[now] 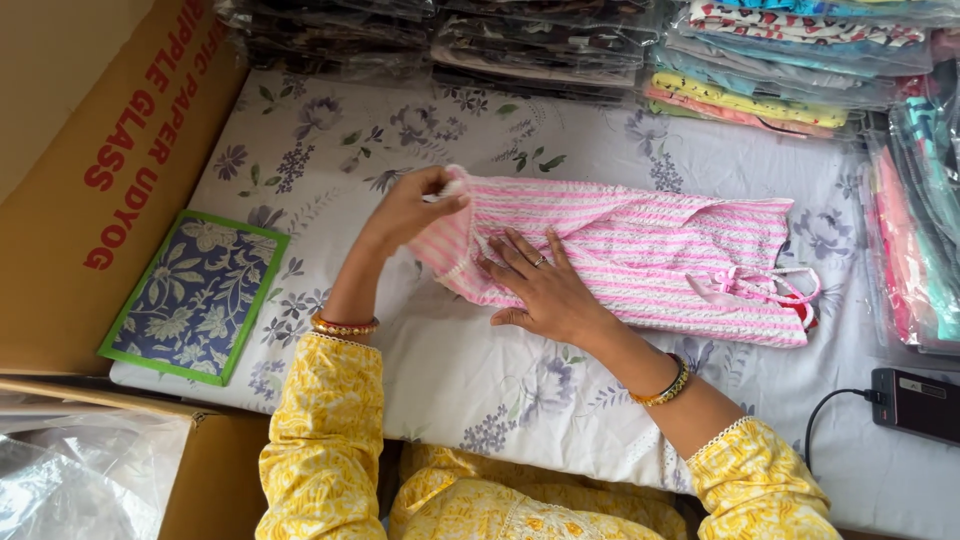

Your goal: Fold a pink striped garment and a white garment and place them in plastic packaging.

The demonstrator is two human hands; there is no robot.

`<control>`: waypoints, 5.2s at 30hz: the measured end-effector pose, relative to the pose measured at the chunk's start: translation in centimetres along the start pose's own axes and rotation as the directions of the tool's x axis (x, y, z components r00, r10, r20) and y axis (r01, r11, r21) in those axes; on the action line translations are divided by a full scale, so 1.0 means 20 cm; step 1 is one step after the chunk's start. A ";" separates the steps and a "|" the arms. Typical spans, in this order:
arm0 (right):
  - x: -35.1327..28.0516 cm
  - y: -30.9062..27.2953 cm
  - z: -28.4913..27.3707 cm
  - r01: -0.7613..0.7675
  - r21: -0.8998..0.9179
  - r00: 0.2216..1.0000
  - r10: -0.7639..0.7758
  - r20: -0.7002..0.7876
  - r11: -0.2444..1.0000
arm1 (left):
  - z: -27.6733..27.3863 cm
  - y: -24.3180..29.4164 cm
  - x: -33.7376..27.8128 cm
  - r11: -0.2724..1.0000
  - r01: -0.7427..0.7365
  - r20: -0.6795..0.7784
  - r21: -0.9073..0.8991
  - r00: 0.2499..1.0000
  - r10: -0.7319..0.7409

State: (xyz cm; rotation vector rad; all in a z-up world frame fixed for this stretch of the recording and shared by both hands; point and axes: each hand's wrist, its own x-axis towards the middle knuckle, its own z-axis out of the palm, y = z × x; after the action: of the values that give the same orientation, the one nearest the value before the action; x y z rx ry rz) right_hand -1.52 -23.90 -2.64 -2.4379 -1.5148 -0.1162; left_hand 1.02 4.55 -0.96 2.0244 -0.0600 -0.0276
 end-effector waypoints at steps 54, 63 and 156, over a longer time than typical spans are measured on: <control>-0.03 0.01 -0.02 -0.037 0.107 0.993 0.048 -0.104 0.994 | 0.13 -0.25 0.09 0.993 0.074 0.057 -0.094 0.996 -0.069; -0.12 0.38 -0.36 -0.119 0.135 0.912 0.162 -0.376 0.984 | -0.16 -0.30 0.05 0.972 0.231 -0.063 -0.045 0.970 -0.234; -0.74 0.37 -0.59 -0.841 0.294 0.485 0.874 0.039 0.454 | 1.34 0.68 0.73 0.795 -0.351 0.328 0.495 0.923 0.203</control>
State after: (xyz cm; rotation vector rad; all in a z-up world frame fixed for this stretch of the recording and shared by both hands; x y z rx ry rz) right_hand -0.80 -42.93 4.37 -2.5672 -0.0487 0.1502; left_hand 13.90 -26.18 -0.39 2.5559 -0.6000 -0.0977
